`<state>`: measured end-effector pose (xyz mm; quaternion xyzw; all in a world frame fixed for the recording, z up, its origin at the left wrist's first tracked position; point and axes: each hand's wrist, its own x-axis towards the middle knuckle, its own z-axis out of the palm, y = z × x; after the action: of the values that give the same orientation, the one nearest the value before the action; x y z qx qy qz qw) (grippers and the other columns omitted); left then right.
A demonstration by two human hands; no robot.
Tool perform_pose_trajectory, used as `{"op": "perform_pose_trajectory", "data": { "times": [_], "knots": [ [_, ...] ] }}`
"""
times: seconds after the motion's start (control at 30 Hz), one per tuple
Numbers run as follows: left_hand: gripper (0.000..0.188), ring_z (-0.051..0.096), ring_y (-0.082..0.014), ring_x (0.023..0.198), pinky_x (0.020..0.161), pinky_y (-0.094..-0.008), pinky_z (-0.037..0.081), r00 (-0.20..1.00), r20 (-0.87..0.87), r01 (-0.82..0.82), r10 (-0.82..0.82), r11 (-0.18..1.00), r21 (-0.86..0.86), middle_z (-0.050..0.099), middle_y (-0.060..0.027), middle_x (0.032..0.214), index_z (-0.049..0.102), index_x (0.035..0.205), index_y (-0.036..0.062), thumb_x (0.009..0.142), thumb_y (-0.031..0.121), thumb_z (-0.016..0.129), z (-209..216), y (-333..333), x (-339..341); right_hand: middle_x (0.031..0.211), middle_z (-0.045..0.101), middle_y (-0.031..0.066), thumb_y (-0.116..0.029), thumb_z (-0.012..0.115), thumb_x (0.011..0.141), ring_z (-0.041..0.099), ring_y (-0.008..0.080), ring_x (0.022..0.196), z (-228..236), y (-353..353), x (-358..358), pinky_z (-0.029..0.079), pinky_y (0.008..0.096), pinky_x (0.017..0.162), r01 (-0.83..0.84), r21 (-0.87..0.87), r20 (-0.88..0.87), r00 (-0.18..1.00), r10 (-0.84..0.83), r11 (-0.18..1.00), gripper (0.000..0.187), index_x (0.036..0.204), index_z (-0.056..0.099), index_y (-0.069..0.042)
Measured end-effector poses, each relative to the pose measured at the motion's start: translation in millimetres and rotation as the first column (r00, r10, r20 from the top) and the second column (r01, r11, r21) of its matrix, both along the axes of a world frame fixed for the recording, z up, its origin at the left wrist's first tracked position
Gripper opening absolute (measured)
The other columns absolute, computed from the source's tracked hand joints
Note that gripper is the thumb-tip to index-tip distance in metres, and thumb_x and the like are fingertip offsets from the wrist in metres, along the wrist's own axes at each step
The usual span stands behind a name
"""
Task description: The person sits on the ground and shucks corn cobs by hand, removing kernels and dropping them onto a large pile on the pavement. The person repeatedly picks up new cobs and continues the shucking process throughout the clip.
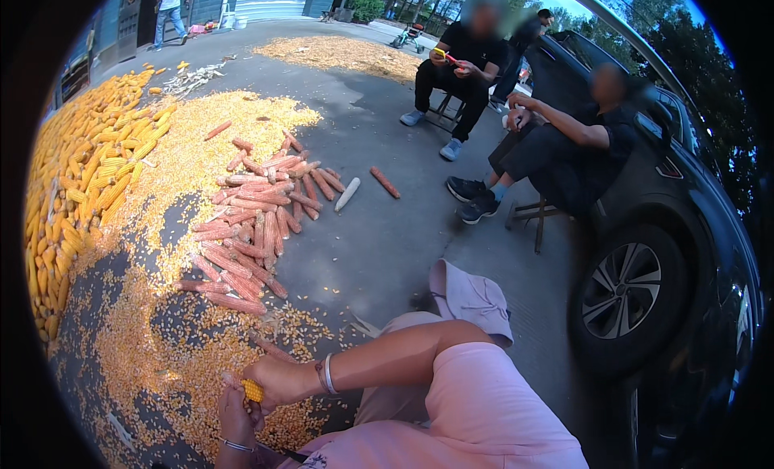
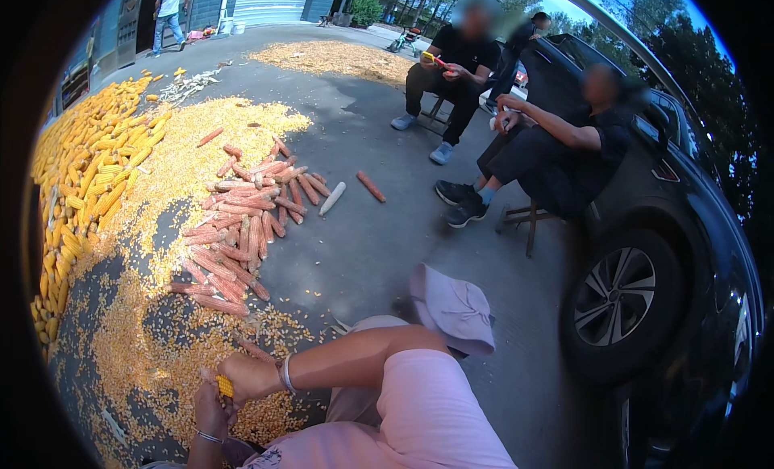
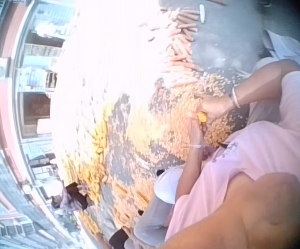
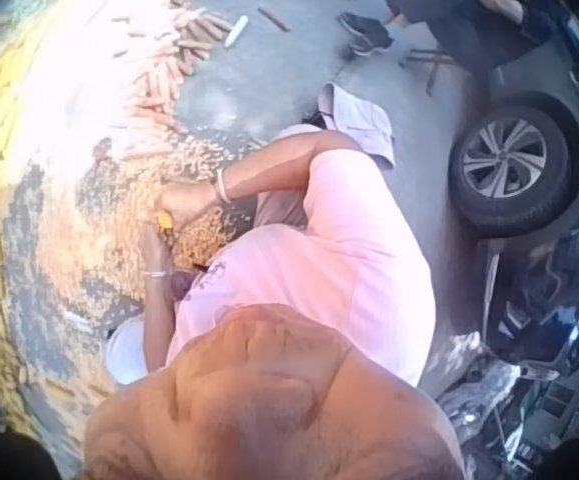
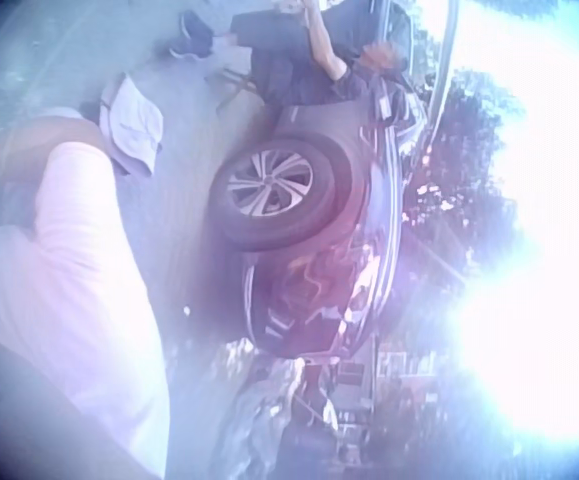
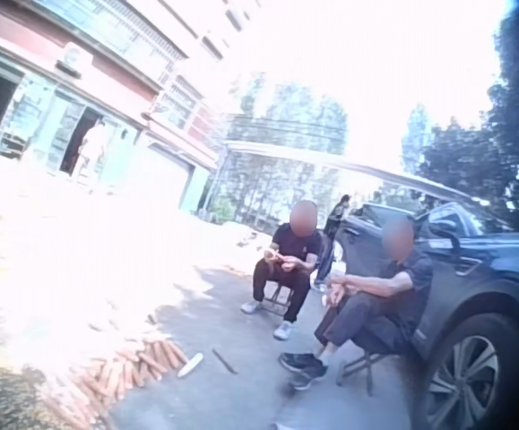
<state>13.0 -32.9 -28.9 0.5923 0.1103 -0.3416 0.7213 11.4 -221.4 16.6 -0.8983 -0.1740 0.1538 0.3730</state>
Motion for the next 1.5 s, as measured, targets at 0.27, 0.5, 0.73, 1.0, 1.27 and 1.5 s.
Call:
{"op": "perform_pose_trajectory", "data": {
  "times": [0.27, 0.5, 0.73, 1.0, 1.27, 1.5],
  "knots": [
    [0.018, 0.041, -0.0117, 0.043, 0.033, -0.0282, 0.037, 0.997, 0.059, -0.040, 0.044, 0.998, -0.052, 0.047, -0.0030, 0.066, 0.050, 0.104, 0.0090, 0.094, 0.022, 0.042, -3.3, -3.1, -6.0, 0.095, 0.072, 0.0173, -0.044, 0.089, 0.054, 0.068, 0.0320, 0.101, 2.1, -1.5, 1.1, 0.025, 0.0581, 0.113, 0.012, -0.017, 0.031, 0.999, -0.011, 1.000, 0.063, 0.098, 0.070, -0.004],
    [0.016, 0.046, -0.0124, 0.048, 0.035, -0.0285, 0.040, 0.989, -0.009, -0.145, 0.146, 0.966, -0.212, 0.050, -0.0039, 0.072, 0.051, 0.105, 0.0095, 0.094, 0.019, 0.045, 22.6, -12.5, -6.4, 0.086, 0.071, 0.0159, -0.032, 0.085, 0.056, 0.068, 0.0334, 0.094, 2.2, -1.1, 7.8, 0.014, 0.0548, 0.119, 0.038, 0.021, 0.022, 0.999, -0.038, 0.999, 0.052, 0.097, 0.070, -0.005],
    [0.025, 0.054, -0.0113, 0.056, 0.037, -0.0258, 0.040, 0.997, 0.039, -0.062, 0.067, 0.991, -0.117, 0.057, 0.0008, 0.082, 0.053, 0.110, 0.0126, 0.096, 0.033, 0.048, 31.2, -9.6, -5.9, 0.085, 0.070, 0.0157, -0.031, 0.087, 0.054, 0.067, 0.0332, 0.098, -11.9, -2.9, 15.1, 0.009, 0.0530, 0.121, 0.060, 0.112, -0.060, 0.997, -0.053, 0.992, 0.057, 0.100, 0.070, -0.001],
    [0.030, 0.054, -0.0125, 0.055, 0.038, -0.0261, 0.041, 0.998, 0.056, -0.038, 0.042, 0.997, -0.066, 0.055, -0.0006, 0.078, 0.053, 0.107, 0.0133, 0.096, 0.040, 0.048, 13.5, -3.2, -2.3, 0.087, 0.071, 0.0158, -0.030, 0.088, 0.057, 0.070, 0.0315, 0.089, -13.9, -3.9, 16.9, 0.045, 0.0426, 0.095, 0.007, 0.051, -0.034, 0.999, -0.006, 0.999, 0.050, 0.097, 0.070, -0.008],
    [0.021, 0.048, -0.0124, 0.050, 0.038, -0.0293, 0.043, 0.997, 0.059, -0.051, 0.059, 0.991, -0.128, 0.053, -0.0050, 0.071, 0.051, 0.105, 0.0076, 0.097, 0.024, 0.040, 6.7, -7.8, -8.8, 0.088, 0.073, 0.0136, -0.034, 0.087, 0.062, 0.070, 0.0316, 0.097, 15.1, -1.5, 6.4, 0.022, 0.0609, 0.113, -0.064, -0.049, -0.014, 0.998, 0.063, 0.997, 0.049, 0.102, 0.070, -0.012],
    [0.024, 0.043, -0.0114, 0.045, 0.034, -0.0270, 0.039, 0.992, 0.126, 0.011, -0.006, 0.999, -0.040, 0.049, -0.0032, 0.064, 0.051, 0.105, 0.0074, 0.098, 0.024, 0.035, -4.9, -11.3, -10.3, 0.077, 0.070, 0.0150, -0.033, 0.083, 0.066, 0.071, 0.0328, 0.085, 2.9, 2.4, 1.1, 0.014, 0.0522, 0.119, -0.039, -0.144, 0.025, 0.999, 0.043, 0.989, 0.048, 0.101, 0.064, -0.007]
  ]
}}
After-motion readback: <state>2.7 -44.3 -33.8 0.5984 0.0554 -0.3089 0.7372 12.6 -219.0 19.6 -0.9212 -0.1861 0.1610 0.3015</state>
